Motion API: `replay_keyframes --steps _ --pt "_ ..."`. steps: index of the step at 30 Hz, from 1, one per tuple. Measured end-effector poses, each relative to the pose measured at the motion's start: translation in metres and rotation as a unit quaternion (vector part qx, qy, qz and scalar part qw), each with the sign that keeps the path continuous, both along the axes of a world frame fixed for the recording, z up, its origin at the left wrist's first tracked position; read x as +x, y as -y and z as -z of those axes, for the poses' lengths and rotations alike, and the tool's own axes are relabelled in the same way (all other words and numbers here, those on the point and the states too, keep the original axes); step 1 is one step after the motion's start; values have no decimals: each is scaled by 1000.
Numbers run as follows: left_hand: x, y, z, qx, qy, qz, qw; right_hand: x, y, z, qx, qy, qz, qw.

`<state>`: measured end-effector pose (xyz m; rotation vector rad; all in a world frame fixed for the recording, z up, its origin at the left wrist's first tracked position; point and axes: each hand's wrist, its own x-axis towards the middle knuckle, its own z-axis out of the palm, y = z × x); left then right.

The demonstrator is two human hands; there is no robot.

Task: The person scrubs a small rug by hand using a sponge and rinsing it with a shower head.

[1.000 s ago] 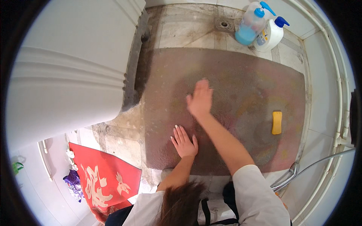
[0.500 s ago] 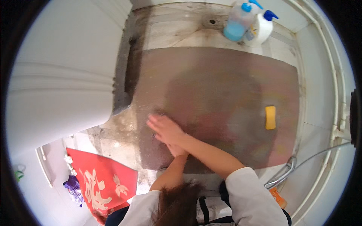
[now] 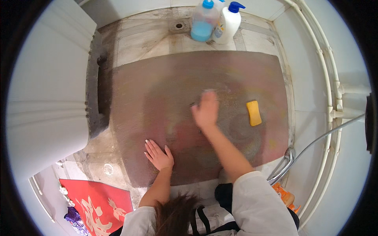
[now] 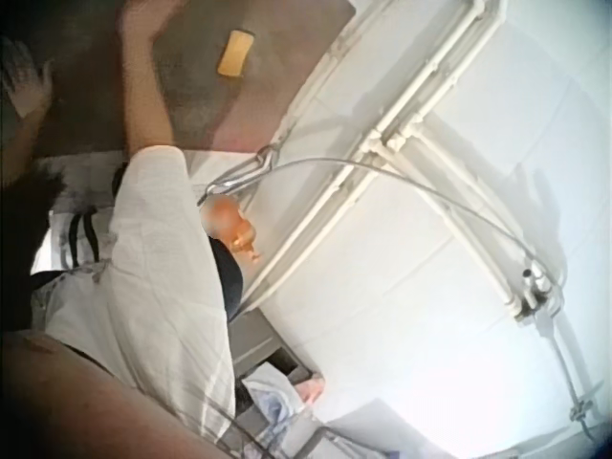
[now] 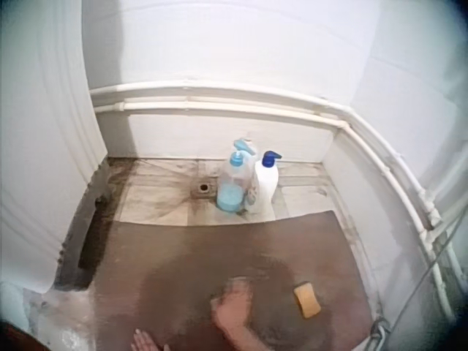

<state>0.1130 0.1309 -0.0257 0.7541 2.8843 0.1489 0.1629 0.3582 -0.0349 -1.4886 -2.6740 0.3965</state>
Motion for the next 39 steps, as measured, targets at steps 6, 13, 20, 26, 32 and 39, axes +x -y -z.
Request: replay_keyframes --steps 6,13,20,26,32,39 --pt "0 0 1 3 -2 -3 1000 -21 59 -16 -59 -51 -282 956" --pt "2 -3 -5 5 15 5 1000 28 -90 2 134 -60 53 988" --pt "1 -1 -1 1 4 5 1000 -16 -20 6 95 -15 -32 995" --pt "-1 1 1 4 11 -2 1000 -9 57 -23 -23 -17 -230 973" --pt "-2 2 0 -11 3 4 1000 -16 1 -27 -64 -74 -264 959" --pt "-1 -1 -4 4 31 6 999 -100 -104 2 74 -49 172 981"
